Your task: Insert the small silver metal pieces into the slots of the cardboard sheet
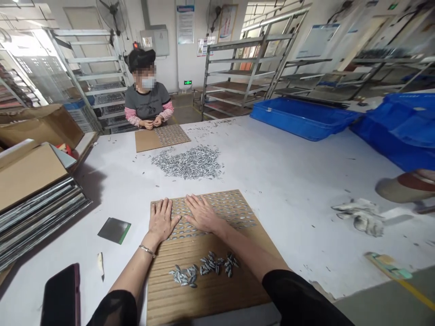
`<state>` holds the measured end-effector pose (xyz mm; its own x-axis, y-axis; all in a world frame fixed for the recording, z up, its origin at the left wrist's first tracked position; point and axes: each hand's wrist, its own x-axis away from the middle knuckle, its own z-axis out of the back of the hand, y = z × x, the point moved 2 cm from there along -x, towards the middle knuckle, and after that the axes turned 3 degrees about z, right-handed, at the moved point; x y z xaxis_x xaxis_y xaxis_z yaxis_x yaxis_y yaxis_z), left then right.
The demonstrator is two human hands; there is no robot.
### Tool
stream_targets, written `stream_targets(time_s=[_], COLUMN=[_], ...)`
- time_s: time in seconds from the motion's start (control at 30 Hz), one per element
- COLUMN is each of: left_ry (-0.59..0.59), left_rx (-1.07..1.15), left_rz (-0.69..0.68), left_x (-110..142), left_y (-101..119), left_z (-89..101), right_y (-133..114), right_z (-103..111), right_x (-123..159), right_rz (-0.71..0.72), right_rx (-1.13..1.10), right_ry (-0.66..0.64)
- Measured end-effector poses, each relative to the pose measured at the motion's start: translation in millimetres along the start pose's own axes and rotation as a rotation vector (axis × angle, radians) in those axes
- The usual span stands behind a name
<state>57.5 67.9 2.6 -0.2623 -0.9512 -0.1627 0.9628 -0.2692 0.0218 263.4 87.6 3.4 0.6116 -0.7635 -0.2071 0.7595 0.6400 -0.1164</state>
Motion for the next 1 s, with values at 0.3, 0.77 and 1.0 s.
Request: stream_targets(time_s=[0.3, 0.77, 1.0], left_ry=[0.109, 0.329, 0.379], left_rx=[0.020, 0.545, 0.676], left_rz=[-0.031, 0.054, 0.155], left_x=[1.1, 60.6, 56.5], left_y=[-3.8, 13.7, 10.4], left_z=[10.7, 32.7, 54.4], right_y=[0.7, 135.1, 114.5], right_z=[14.2, 8.5, -4.1], right_x=[-1.5, -125.8, -143.9], right_rz=[-0.017, -0.916, -0.770], right_rx=[-0.102, -0.250, -0.057], right_ry=[-0.029, -0.060, 0.209])
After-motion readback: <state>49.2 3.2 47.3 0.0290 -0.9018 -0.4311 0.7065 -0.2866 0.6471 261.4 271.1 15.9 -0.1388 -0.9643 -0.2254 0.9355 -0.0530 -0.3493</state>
